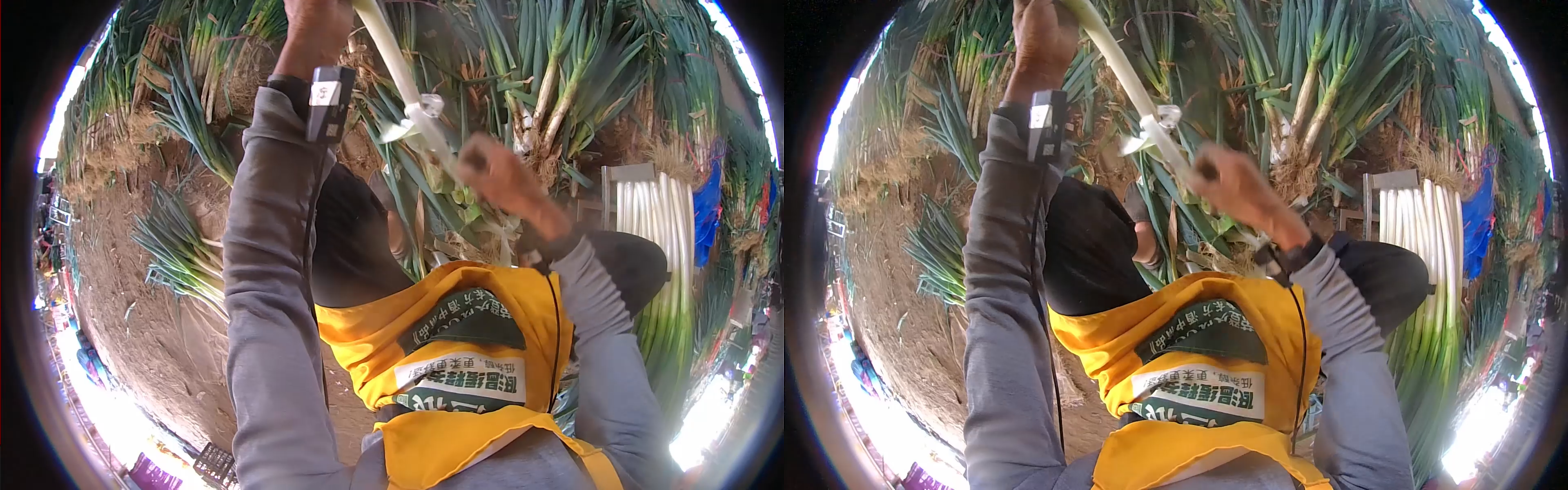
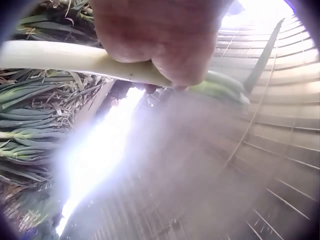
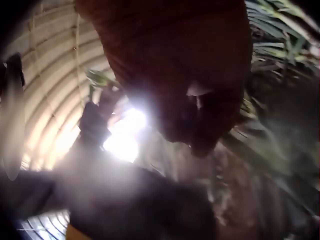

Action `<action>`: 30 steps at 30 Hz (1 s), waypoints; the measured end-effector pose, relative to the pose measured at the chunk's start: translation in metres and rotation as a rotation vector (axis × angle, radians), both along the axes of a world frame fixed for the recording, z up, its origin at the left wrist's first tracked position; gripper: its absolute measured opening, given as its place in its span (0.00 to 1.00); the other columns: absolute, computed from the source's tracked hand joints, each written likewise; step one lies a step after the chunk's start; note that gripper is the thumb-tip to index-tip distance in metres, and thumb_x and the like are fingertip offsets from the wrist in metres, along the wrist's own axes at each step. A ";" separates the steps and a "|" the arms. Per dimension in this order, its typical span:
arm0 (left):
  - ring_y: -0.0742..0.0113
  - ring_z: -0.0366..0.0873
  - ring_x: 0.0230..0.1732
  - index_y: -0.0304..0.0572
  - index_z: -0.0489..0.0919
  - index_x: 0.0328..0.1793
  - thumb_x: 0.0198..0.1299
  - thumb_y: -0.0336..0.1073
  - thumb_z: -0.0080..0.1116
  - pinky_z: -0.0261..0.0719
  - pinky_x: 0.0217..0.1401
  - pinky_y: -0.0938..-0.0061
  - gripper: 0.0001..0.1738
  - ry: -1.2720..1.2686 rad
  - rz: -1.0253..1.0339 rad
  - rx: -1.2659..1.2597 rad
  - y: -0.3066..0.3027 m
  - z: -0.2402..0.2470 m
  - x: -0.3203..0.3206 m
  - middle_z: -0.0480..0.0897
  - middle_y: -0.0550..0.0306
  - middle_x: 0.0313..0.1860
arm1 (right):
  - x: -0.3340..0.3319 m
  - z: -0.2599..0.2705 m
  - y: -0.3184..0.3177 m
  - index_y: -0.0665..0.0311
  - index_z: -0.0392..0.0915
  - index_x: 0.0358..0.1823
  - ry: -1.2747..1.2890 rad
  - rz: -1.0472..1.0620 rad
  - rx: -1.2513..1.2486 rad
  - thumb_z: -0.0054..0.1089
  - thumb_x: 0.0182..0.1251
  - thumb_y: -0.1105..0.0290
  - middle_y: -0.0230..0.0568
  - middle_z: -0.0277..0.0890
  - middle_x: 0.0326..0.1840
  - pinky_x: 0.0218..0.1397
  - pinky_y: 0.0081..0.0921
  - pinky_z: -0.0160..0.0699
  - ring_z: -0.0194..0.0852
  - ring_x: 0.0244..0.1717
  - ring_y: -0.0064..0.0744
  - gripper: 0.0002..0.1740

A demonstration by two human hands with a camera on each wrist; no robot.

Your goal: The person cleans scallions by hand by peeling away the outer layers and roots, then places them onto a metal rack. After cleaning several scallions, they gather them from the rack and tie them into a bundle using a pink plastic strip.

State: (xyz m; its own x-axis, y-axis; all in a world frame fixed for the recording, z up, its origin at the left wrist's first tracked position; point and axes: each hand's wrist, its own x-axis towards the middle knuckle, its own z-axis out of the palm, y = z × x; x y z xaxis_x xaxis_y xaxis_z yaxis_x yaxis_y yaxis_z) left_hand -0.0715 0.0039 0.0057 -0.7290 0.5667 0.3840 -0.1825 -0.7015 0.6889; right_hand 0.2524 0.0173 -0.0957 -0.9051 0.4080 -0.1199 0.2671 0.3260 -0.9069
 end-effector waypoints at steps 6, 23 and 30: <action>0.67 0.76 0.36 0.47 0.72 0.68 0.76 0.31 0.54 0.79 0.37 0.67 0.17 0.042 0.133 0.042 -0.014 0.005 -0.022 0.77 0.59 0.41 | 0.102 -0.185 -0.040 0.64 0.81 0.46 -0.524 0.458 0.425 0.62 0.68 0.59 0.59 0.83 0.43 0.51 0.51 0.80 0.82 0.46 0.63 0.16; 0.64 0.76 0.34 0.46 0.78 0.47 0.74 0.44 0.58 0.76 0.37 0.68 0.11 -0.257 0.127 -0.025 -0.024 -0.020 -0.037 0.77 0.60 0.32 | -0.026 -0.033 -0.002 0.70 0.83 0.46 0.162 -0.056 0.341 0.63 0.71 0.69 0.52 0.81 0.39 0.48 0.37 0.79 0.84 0.42 0.47 0.10; 0.65 0.76 0.34 0.45 0.76 0.50 0.76 0.42 0.56 0.76 0.37 0.69 0.09 -0.281 0.098 -0.013 -0.017 -0.007 -0.017 0.76 0.60 0.33 | -0.002 -0.046 -0.001 0.67 0.82 0.52 0.187 -0.312 0.500 0.63 0.71 0.67 0.55 0.81 0.43 0.50 0.45 0.79 0.81 0.48 0.60 0.14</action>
State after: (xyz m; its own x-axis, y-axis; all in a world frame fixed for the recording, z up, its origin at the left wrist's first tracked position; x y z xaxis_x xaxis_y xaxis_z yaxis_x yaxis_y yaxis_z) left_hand -0.0888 -0.0126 -0.0016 -0.8573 0.4920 0.1519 -0.2994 -0.7164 0.6302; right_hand 0.2504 0.0163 -0.1420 -0.7215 0.6224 0.3033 0.2694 0.6560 -0.7051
